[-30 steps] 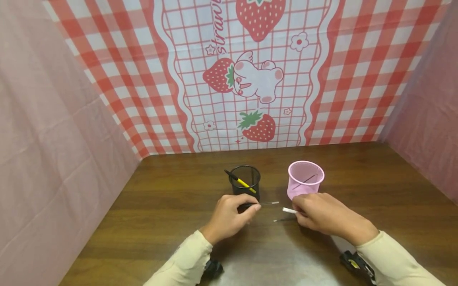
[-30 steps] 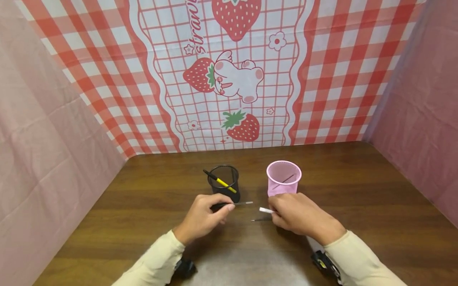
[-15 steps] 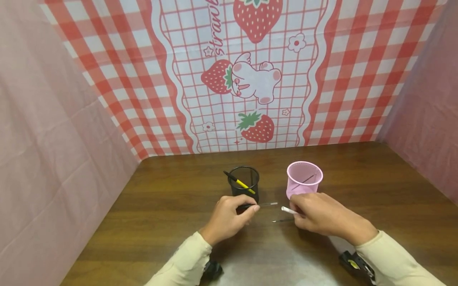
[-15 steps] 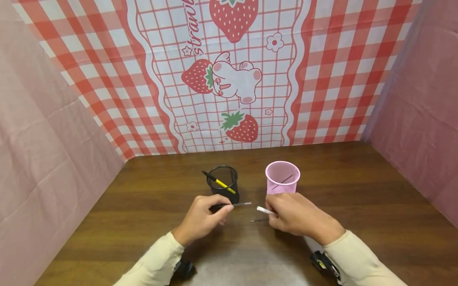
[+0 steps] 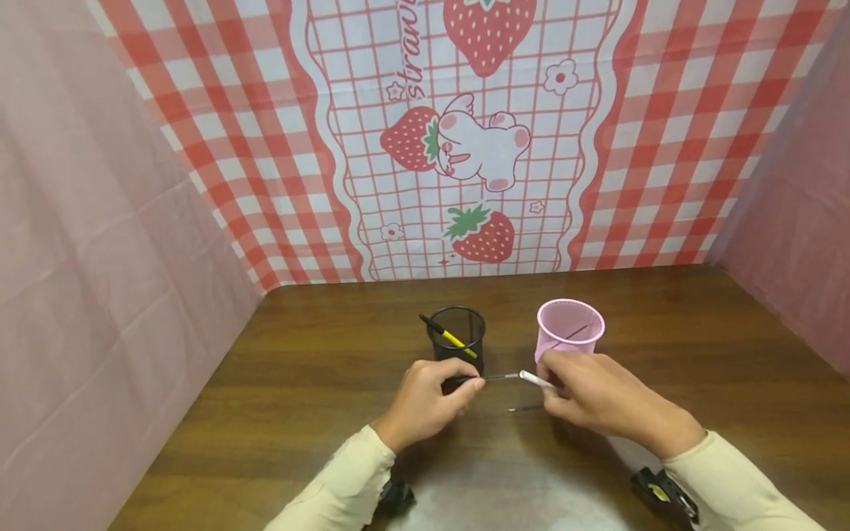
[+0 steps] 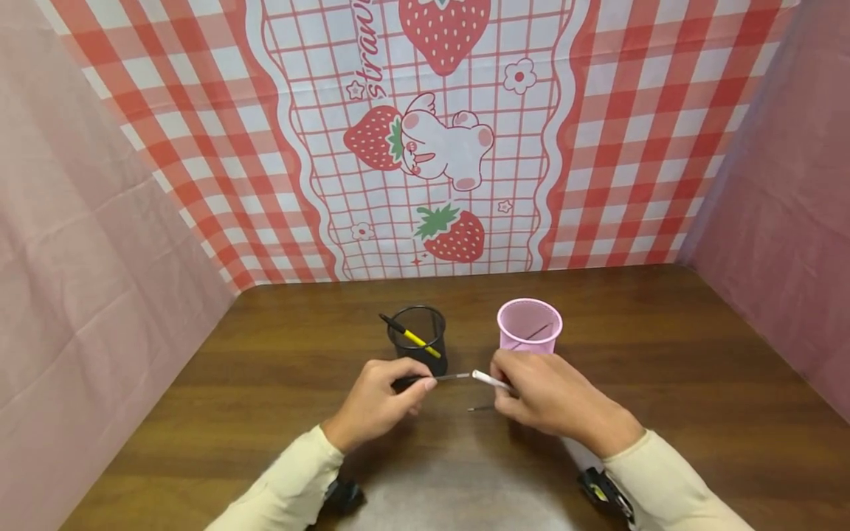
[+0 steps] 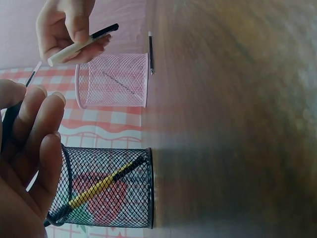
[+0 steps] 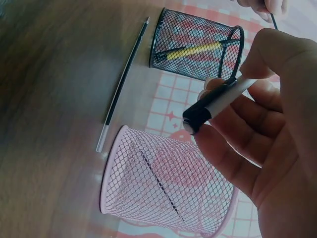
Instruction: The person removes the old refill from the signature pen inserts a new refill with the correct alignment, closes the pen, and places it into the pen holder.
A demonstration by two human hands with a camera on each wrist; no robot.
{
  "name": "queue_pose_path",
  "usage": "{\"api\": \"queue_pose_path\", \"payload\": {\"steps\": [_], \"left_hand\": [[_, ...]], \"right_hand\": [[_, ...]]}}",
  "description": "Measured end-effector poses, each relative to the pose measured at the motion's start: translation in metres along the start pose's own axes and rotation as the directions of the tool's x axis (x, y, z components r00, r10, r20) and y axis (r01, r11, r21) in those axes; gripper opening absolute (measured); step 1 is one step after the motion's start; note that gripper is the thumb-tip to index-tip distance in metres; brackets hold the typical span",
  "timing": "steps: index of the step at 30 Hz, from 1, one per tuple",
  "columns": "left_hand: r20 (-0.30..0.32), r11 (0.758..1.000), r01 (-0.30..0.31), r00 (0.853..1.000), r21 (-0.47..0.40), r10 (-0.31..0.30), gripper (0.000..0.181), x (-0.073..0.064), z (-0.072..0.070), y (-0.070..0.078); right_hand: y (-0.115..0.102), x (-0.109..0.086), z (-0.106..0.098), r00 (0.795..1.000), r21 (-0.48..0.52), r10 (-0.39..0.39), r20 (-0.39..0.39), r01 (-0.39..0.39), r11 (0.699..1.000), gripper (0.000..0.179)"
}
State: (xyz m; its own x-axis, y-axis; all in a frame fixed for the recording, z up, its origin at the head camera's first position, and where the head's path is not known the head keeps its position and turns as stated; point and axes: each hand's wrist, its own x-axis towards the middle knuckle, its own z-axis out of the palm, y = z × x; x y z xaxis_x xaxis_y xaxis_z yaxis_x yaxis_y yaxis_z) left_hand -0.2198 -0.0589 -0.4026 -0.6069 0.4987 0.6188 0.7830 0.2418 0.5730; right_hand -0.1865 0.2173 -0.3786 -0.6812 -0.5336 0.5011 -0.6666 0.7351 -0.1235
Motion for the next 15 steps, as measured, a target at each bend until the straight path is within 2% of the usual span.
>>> {"api": "queue_pose_path", "payload": {"steps": [15], "left_hand": [[0.011,1.0,-0.002,1.0,-0.007,0.002,0.007,0.0001,-0.0013,0.0006]], "right_hand": [[-0.0011,0.0027,0.0003,0.995,-0.011,-0.066,-0.072,0.065,0.998,0.03]]}}
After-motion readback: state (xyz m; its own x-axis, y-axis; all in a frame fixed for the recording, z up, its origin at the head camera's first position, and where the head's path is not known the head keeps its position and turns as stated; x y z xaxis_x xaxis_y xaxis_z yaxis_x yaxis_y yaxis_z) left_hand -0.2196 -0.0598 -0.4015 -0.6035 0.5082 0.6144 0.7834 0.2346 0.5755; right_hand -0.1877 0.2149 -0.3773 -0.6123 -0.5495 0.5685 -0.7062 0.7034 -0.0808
